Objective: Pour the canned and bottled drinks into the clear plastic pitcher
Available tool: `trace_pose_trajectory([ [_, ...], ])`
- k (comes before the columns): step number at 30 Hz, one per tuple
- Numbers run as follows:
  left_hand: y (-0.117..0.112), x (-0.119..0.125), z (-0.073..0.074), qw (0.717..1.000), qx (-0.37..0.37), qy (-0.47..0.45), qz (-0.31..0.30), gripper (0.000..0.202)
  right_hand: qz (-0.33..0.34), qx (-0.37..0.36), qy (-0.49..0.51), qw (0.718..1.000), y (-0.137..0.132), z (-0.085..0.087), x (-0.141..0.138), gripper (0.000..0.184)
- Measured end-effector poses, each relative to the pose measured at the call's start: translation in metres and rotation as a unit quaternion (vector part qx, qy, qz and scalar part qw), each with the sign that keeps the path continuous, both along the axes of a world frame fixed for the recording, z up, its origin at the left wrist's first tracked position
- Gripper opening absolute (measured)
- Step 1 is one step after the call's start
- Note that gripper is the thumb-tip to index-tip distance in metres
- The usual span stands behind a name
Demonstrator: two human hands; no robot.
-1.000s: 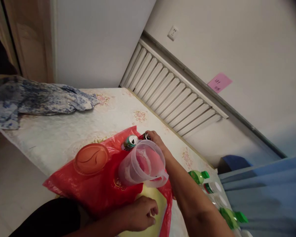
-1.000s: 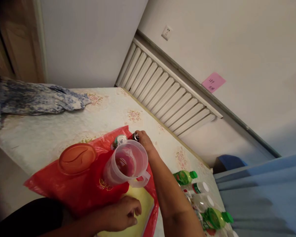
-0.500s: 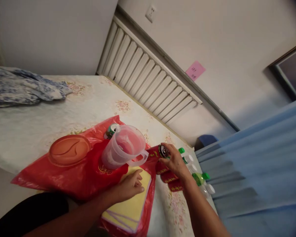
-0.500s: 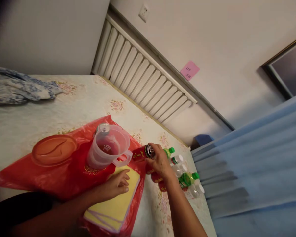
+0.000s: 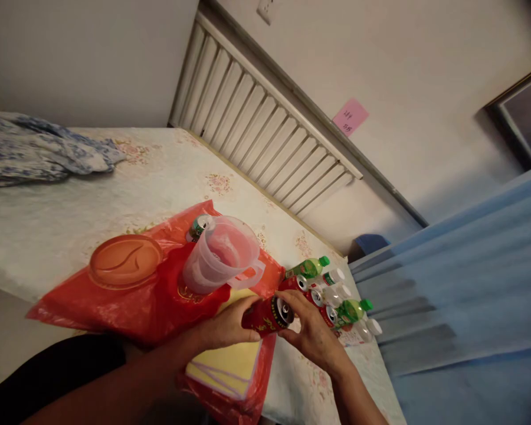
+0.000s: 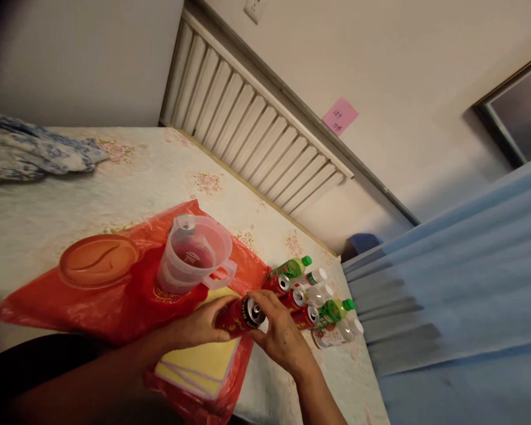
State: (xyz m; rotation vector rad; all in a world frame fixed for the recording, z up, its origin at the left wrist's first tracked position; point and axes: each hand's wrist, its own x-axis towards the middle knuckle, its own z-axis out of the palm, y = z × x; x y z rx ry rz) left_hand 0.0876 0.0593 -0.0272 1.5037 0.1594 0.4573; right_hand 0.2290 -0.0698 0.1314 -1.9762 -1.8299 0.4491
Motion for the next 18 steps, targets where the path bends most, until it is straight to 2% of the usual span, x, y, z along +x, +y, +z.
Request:
trace_pose_trajectory([
  [4,0.002,-0.005,0.002,0.999,0.022,0.017,-0.016,0.073,0.015,-0.012,0.015,1.000,0.003,-0.007,-0.003,0.060],
  [8,0.003,-0.011,0.008,0.999,0.022,0.035,-0.025,0.077,0.025,-0.034,0.037,0.998,0.005,-0.008,0.000,0.059],
  [11,0.004,-0.016,0.015,0.998,0.032,0.046,-0.039,0.074,0.001,-0.037,0.097,0.995,0.010,-0.006,0.006,0.060],
  [15,0.003,-0.023,0.020,0.994,0.051,0.081,-0.053,0.073,-0.071,0.035,0.242,0.967,0.027,-0.012,0.017,0.067],
  [18,0.004,-0.026,0.020,0.992,0.066,0.094,-0.056,0.073,-0.089,0.082,0.295,0.948,0.048,-0.023,0.018,0.063],
])
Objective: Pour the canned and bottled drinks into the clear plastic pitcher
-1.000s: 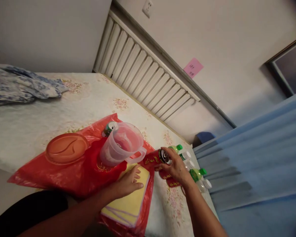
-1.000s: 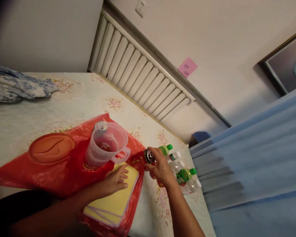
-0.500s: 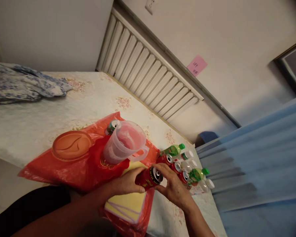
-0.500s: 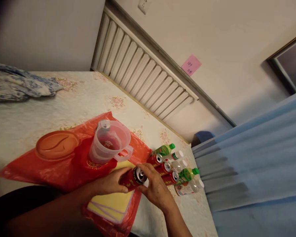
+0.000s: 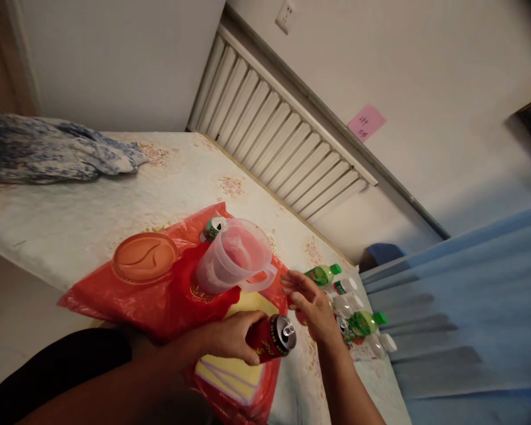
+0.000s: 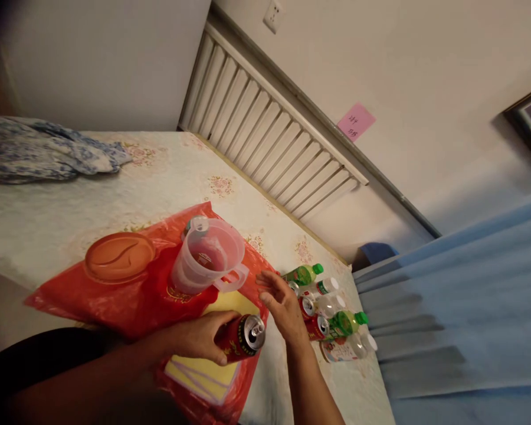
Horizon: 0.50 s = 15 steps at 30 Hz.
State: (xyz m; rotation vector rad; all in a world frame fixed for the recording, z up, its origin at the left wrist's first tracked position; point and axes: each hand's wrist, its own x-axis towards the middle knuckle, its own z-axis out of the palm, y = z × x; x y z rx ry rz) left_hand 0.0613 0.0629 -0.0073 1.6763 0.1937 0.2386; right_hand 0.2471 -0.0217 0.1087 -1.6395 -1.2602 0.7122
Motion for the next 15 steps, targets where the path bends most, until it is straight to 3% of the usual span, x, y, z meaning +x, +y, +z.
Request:
trace_pose_trajectory([
  [9,0.007,-0.013,0.000,0.999,0.019,0.003,-0.032,0.082,0.105,-0.009,0.027,0.994,0.047,-0.034,-0.026,0.043],
  [15,0.009,-0.022,0.004,0.997,0.057,0.044,-0.032,0.079,0.074,0.058,0.128,0.987,0.072,-0.049,-0.049,0.047],
])
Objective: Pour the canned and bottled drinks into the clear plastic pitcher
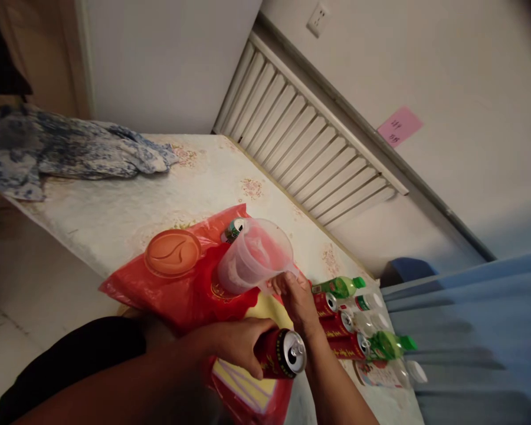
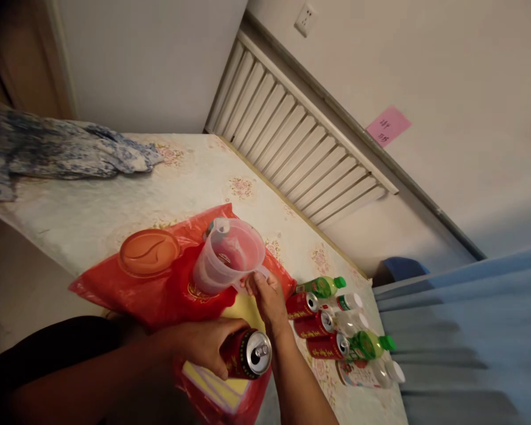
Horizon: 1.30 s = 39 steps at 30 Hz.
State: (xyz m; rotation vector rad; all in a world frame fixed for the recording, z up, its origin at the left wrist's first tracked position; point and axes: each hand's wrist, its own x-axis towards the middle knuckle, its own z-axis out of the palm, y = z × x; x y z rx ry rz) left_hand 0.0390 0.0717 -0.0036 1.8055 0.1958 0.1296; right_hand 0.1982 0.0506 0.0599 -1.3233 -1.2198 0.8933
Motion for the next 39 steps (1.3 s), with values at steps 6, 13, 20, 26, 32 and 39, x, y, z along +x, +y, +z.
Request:
trace_pose_trajectory([
  [6,0.003,-0.005,0.009,0.999,0.036,0.002,0.005,0.077,-0.038,0.050,0.030,0.998,0.022,0.035,-0.017,0.052],
  [13,0.017,-0.010,0.014,0.999,-0.008,-0.041,0.007,0.082,-0.090,0.119,0.032,0.988,0.008,0.100,-0.010,0.053],
  [20,0.038,-0.020,0.023,0.992,-0.031,-0.087,0.089,0.083,-0.156,0.156,-0.021,0.975,-0.019,0.145,0.013,0.052],
  [26,0.056,-0.026,0.029,0.973,-0.003,-0.104,0.207,0.079,-0.166,0.121,-0.044,0.978,-0.049,0.155,0.031,0.050],
  [32,0.069,-0.024,0.028,0.957,-0.043,-0.135,0.252,0.072,-0.170,0.057,-0.044,0.983,-0.073,0.150,0.042,0.047],
  [39,0.081,-0.020,0.014,0.945,-0.016,-0.130,0.300,0.069,-0.149,-0.034,-0.078,0.985,-0.084,0.142,0.044,0.049],
])
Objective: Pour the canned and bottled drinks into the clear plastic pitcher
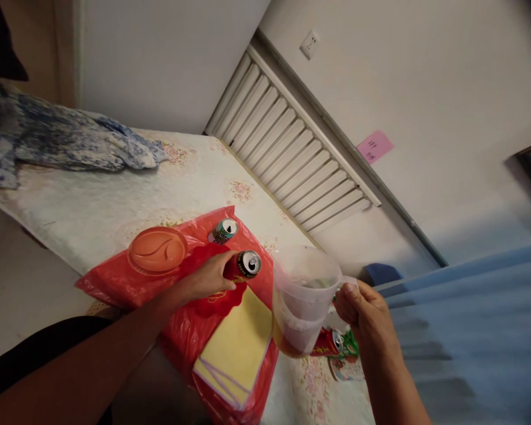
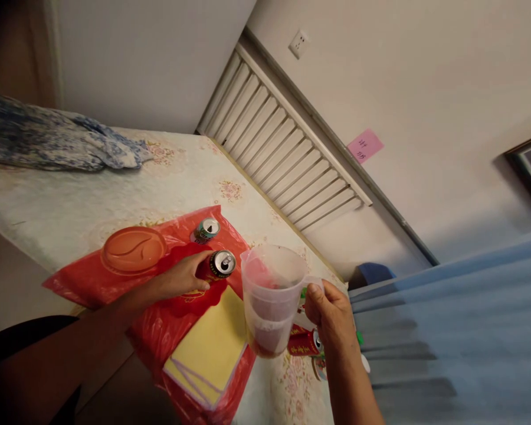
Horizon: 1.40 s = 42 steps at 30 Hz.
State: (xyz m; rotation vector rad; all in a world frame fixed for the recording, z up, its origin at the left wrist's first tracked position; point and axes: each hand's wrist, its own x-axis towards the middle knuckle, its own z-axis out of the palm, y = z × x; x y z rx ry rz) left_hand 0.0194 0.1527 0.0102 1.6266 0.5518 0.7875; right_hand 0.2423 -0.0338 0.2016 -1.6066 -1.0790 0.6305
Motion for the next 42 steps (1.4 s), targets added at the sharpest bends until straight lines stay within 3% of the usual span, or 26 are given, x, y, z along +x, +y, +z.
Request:
trace_pose_trajectory([
  [15,0.001,-0.001,-0.002,0.999,-0.022,0.018,0.024,0.062,0.005,-0.125,-0.135,0.983,0.012,0.003,-0.004,0.054],
  [29,0.003,0.000,-0.008,0.999,0.007,0.037,0.023,0.062,0.027,-0.163,-0.180,0.970,0.028,0.006,-0.002,0.058],
  [42,0.003,0.001,-0.010,0.998,0.015,0.048,0.028,0.057,0.049,-0.156,-0.239,0.957,0.040,0.021,-0.011,0.055],
])
